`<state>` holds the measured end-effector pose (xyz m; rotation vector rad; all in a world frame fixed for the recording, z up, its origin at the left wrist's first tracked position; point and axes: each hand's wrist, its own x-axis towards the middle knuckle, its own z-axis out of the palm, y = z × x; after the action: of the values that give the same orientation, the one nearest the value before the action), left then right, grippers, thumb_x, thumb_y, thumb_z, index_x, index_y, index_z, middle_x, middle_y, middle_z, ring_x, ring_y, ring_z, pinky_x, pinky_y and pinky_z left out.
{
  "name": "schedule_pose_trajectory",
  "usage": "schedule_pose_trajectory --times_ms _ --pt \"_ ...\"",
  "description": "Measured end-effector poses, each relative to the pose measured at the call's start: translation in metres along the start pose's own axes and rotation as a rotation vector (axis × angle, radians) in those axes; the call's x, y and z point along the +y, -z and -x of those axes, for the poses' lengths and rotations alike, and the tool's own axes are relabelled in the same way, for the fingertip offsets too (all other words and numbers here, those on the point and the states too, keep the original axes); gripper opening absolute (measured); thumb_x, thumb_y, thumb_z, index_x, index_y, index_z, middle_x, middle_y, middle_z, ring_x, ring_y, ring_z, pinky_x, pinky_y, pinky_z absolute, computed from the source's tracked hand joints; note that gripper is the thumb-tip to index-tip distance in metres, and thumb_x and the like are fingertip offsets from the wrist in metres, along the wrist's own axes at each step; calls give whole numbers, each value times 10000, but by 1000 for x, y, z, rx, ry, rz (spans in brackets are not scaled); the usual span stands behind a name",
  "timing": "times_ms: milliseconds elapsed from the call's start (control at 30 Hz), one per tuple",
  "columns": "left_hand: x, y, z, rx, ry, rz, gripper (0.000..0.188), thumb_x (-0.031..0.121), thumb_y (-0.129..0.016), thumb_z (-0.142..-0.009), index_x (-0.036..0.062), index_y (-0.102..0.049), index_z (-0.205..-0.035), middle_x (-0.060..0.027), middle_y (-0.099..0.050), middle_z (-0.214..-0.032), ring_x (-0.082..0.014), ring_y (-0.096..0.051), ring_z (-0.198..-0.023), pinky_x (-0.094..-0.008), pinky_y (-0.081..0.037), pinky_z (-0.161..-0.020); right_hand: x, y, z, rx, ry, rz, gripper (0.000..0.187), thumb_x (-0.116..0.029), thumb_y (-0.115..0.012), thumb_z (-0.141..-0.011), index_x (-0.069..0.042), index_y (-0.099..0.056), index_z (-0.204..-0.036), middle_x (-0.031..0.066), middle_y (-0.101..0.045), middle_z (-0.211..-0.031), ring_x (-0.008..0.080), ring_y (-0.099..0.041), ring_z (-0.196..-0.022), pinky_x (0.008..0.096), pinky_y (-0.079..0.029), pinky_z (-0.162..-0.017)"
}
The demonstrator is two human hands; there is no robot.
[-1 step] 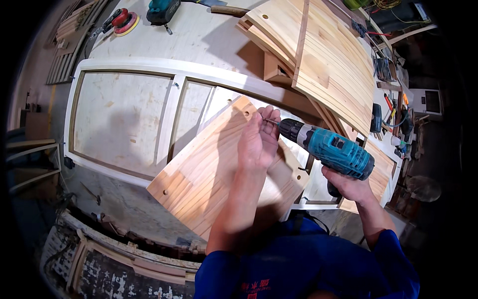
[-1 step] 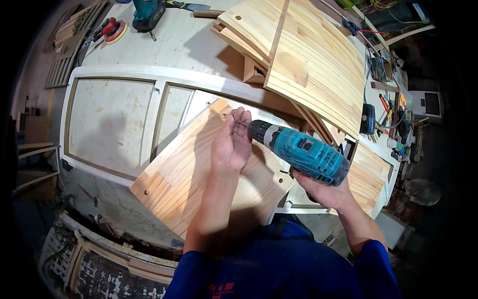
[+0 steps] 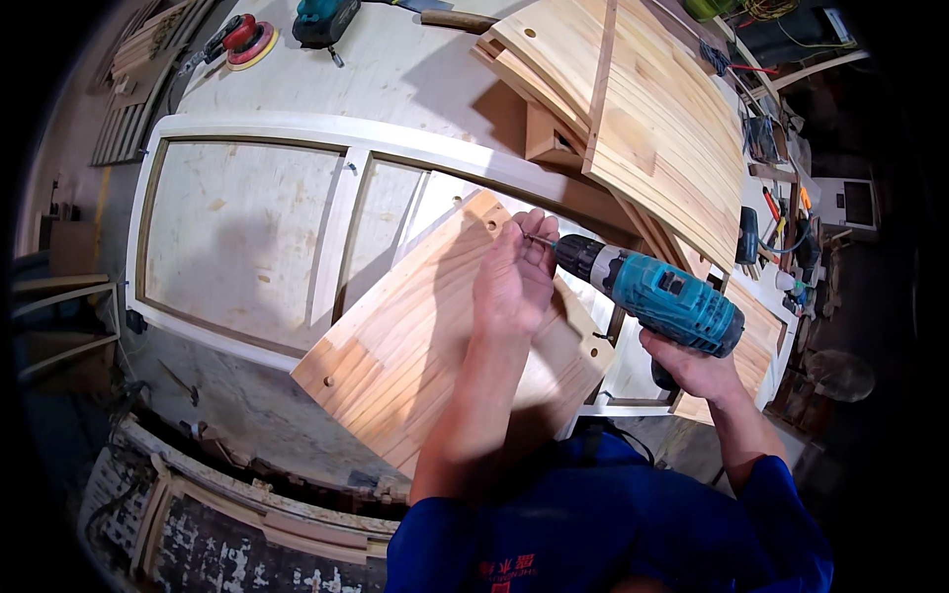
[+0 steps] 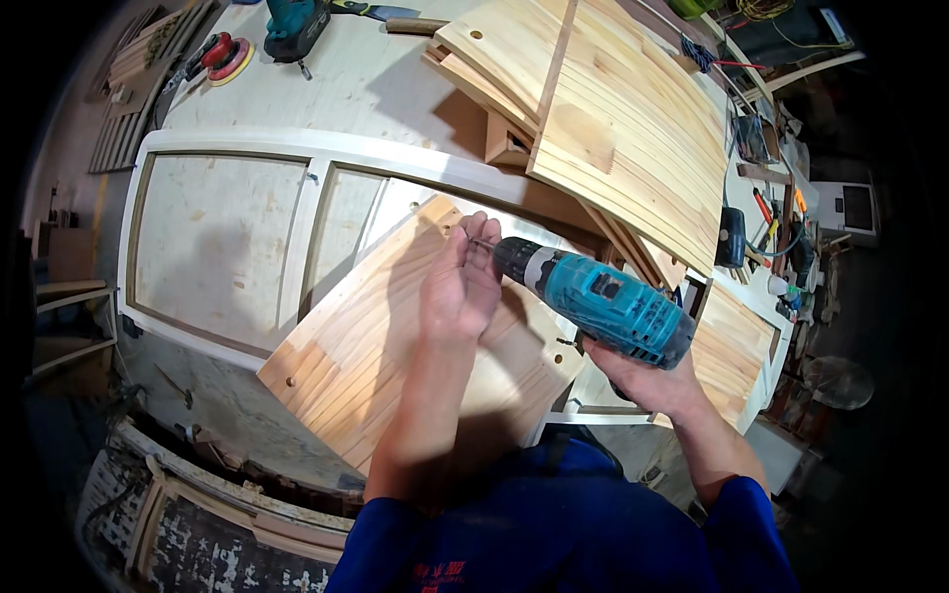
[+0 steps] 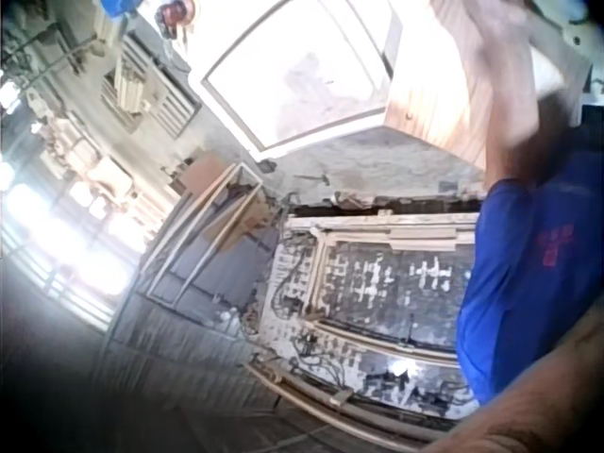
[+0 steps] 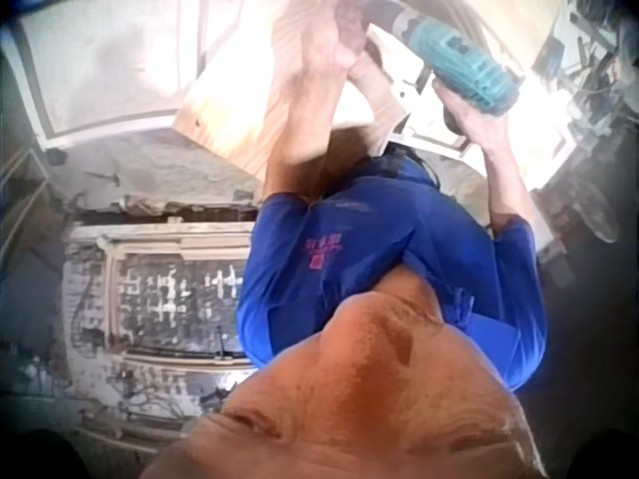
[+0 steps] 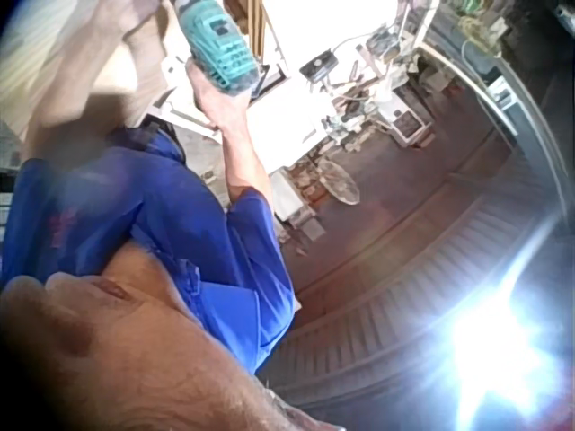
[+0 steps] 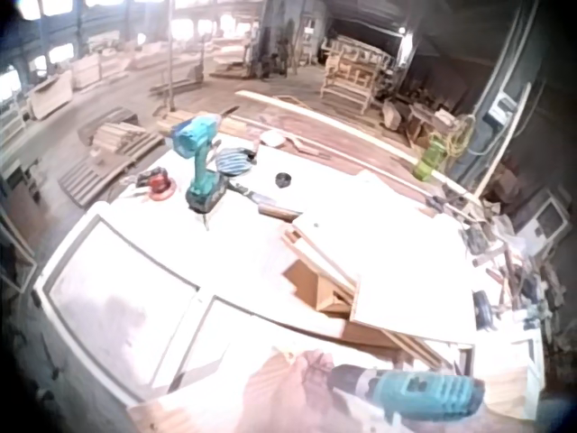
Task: The person sorts wooden boards by hand on a workbench, selects screws from a small tray, and uses a cordless drill to join the boards together into a three-sided box structure.
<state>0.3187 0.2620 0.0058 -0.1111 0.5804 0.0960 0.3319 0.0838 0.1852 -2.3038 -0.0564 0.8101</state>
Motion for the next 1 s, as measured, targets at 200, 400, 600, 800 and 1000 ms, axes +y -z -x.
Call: schedule_pose_trajectory --times_ms 200,400,600,800,1000 --pt "-5 7 -17 -111 35 121 275 223 -488 -1026 4 -582 -1161 -75 -649 -1046 -201 -630 -983 -335 -531 -906 -12 0 -13 15 142 69 320 -89 -756 -816 -37 -651 -1114 81 -709 -1018 158 -676 -946 304 -543 -832" --pt "-6 0 -37 84 21 234 244 203 -414 -1050 22 -558 -1129 -77 -631 -1035 -201 -626 -960 -336 -533 -885 -43 1 -39 -17 85 58 340 -57 -747 -789 -21 -644 -1111 55 -699 -969 119 -647 -872 294 -528 -801" --pt "-11 6 -53 38 44 365 209 197 -373 -1057 80 -526 -1138 -53 -644 -1065 -203 -620 -984 -392 -499 -909 -73 0 -72 -94 100 98 363 -24 -707 -737 -19 -651 -1096 41 -693 -950 109 -632 -849 285 -519 -794" --pt "-7 -11 -54 200 60 306 247 236 -360 -1063 110 -518 -1205 -17 -645 -1121 -184 -601 -1031 -410 -432 -980 -106 0 -91 -176 16 129 361 -6 -695 -737 -25 -657 -1096 26 -695 -924 87 -616 -809 260 -516 -761" --pt "-4 -17 -52 228 59 331 289 257 -383 -1062 105 -573 -1217 2 -627 -1122 -157 -573 -1040 -373 -410 -990 -124 0 -102 -180 -28 175 300 -15 -712 -719 -18 -676 -1016 32 -693 -890 95 -632 -801 263 -528 -741"
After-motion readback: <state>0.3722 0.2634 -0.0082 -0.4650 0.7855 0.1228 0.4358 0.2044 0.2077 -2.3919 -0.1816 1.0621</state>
